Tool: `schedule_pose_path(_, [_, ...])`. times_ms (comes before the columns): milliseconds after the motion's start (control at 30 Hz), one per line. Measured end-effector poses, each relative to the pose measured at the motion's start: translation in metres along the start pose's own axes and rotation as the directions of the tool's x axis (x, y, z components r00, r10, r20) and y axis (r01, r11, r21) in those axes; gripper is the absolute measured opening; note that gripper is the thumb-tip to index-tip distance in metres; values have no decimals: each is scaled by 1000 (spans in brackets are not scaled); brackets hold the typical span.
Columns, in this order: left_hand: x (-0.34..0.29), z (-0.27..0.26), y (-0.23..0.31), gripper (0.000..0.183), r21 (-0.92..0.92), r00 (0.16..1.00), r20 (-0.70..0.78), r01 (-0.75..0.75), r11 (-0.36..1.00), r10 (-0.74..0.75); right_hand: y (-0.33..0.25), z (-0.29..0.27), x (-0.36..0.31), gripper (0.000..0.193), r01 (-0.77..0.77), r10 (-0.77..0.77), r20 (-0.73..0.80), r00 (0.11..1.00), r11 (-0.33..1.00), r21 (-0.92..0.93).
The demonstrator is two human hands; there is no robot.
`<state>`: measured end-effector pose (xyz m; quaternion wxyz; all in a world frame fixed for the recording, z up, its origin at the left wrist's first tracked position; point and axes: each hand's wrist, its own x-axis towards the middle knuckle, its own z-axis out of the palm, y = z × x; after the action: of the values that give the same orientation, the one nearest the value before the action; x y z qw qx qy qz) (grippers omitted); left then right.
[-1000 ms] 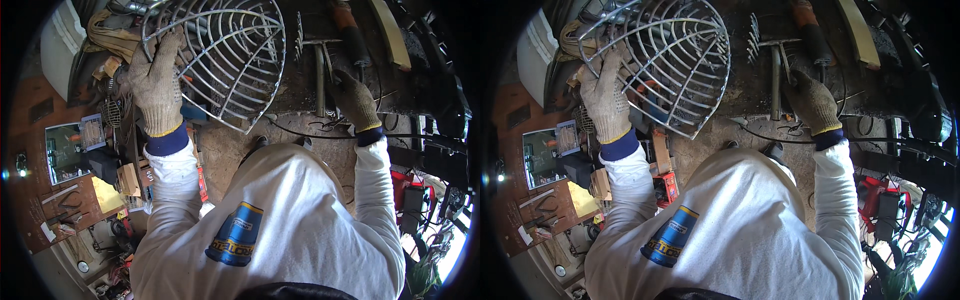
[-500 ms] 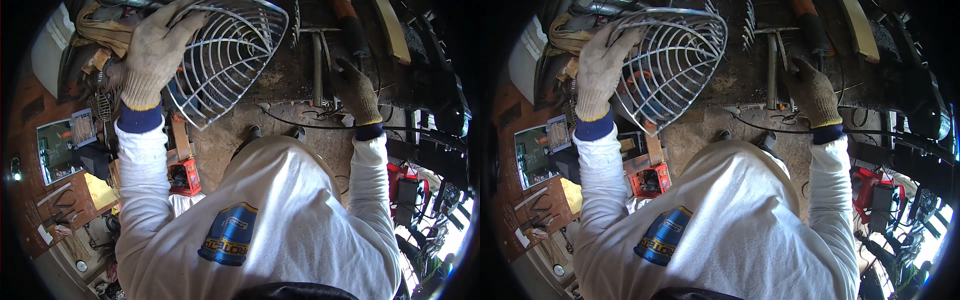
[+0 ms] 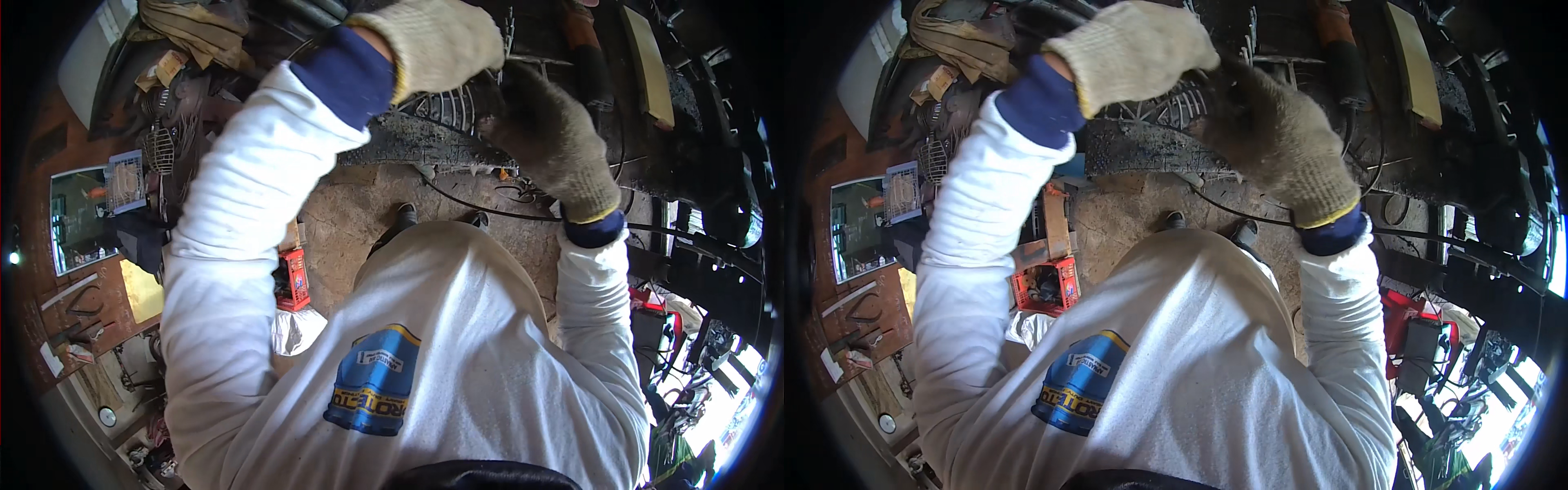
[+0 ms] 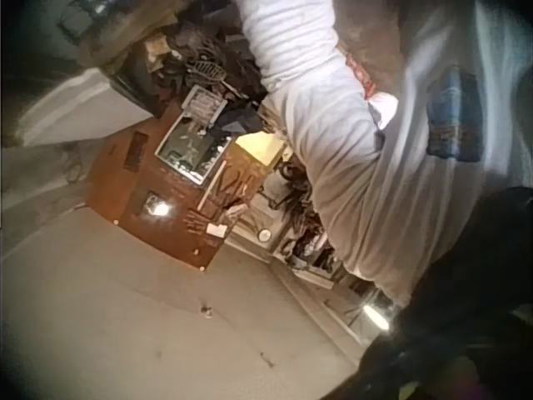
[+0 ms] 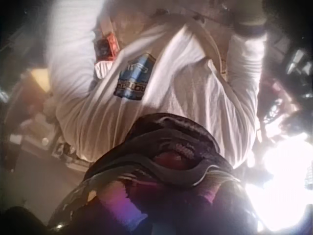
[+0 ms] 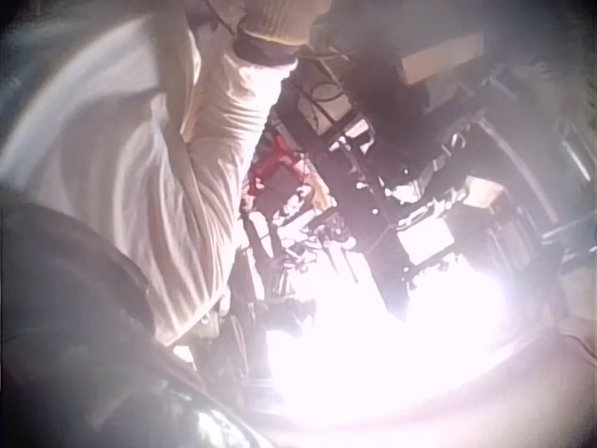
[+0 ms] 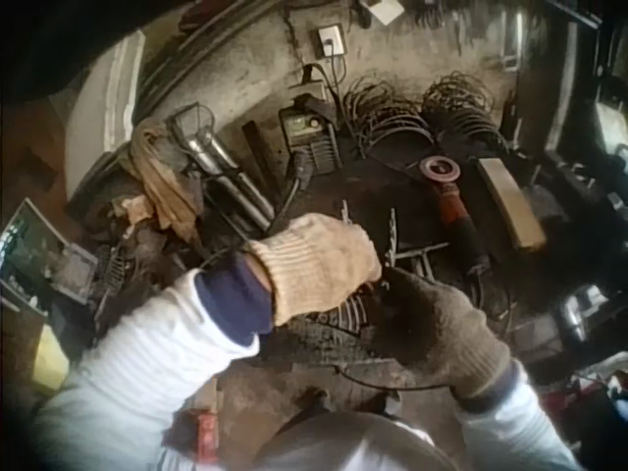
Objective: The person welds components of a metal cage together, grinds the welded joints with a power tool, and welds additional sections to form a spherical structure.
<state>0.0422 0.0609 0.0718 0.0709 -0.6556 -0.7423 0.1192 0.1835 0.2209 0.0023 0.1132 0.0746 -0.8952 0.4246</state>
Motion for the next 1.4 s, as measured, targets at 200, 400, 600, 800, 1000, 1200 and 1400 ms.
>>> schedule_pose_path(200, [18,-2,52,35,322,958,-206,257,911,-198,12,16,-16,34,-23,24,-45,999,1000,20])
schedule_pose_path(400, [-37,15,128,30,-347,839,-459,134,928,-293,58,31,-37,40,5,42,-160,986,958,287])
schedule_pose_path(600, [-99,72,154,31,-671,737,-383,192,717,-556,30,16,-26,32,-388,395,49,917,861,329])
schedule_pose_path(800, [-123,103,160,22,-838,651,-48,387,386,-757,36,-2,-15,30,-447,414,179,893,866,224])
schedule_pose_path(1000, [-119,110,171,24,-820,644,-102,377,431,-758,14,12,21,34,-298,296,38,955,940,169])
schedule_pose_path(1200, [-126,106,163,24,-858,654,-198,244,451,-730,29,25,18,34,-424,446,-33,895,869,255])
schedule_pose_path(1400, [-180,100,143,31,-870,469,-324,193,453,-822,34,76,-12,30,-454,605,73,793,505,734])
